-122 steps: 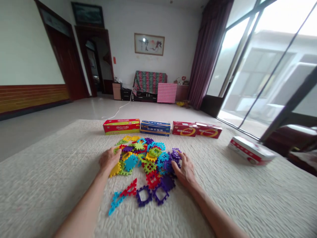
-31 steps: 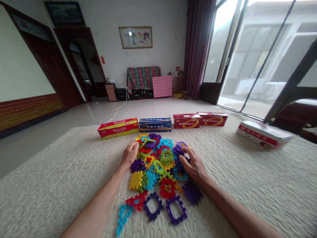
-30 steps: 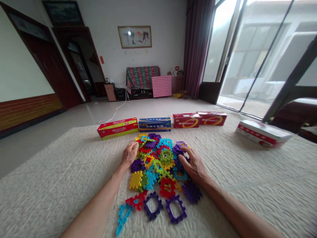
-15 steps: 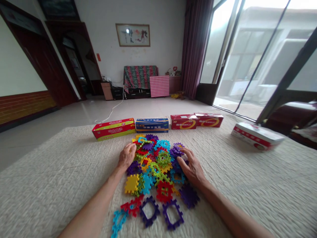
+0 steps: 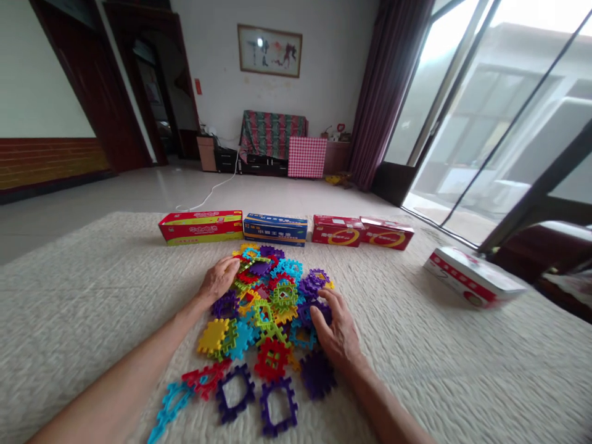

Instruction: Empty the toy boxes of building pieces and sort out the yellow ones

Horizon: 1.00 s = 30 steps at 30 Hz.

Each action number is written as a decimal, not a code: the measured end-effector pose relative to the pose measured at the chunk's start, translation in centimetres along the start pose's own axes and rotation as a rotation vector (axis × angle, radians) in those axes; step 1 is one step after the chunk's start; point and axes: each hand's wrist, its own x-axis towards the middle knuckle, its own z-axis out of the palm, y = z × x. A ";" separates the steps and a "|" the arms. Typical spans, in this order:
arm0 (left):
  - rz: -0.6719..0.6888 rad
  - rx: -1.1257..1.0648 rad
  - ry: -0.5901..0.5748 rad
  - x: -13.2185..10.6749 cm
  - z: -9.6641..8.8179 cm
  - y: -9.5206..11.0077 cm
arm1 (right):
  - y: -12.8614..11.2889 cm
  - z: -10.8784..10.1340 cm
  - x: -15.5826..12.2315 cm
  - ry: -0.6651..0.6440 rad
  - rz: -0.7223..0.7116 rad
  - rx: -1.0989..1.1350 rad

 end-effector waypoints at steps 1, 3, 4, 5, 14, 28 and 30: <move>0.005 0.004 -0.002 -0.1 -0.1 -0.1 | 0.0 0.0 0.0 -0.005 0.001 0.003; 0.020 0.020 -0.010 -0.3 -0.1 -0.3 | 0.0 0.0 -0.2 -0.011 0.006 0.015; 0.025 0.030 -0.014 -0.4 -0.1 -0.3 | -0.1 0.0 -0.2 -0.013 0.009 0.023; 0.029 0.039 -0.020 -0.5 -0.1 -0.2 | -0.1 -0.1 -0.3 -0.010 0.011 0.032; 0.067 0.070 -0.040 -2.9 -2.8 2.6 | 0.3 0.0 -0.5 0.058 -0.012 0.105; -0.223 0.014 0.115 -16.7 -4.6 4.1 | -0.1 -0.4 0.0 0.066 0.005 0.153; -0.259 -0.003 0.148 -16.4 -3.8 5.1 | -0.3 -0.2 0.1 0.068 0.012 0.158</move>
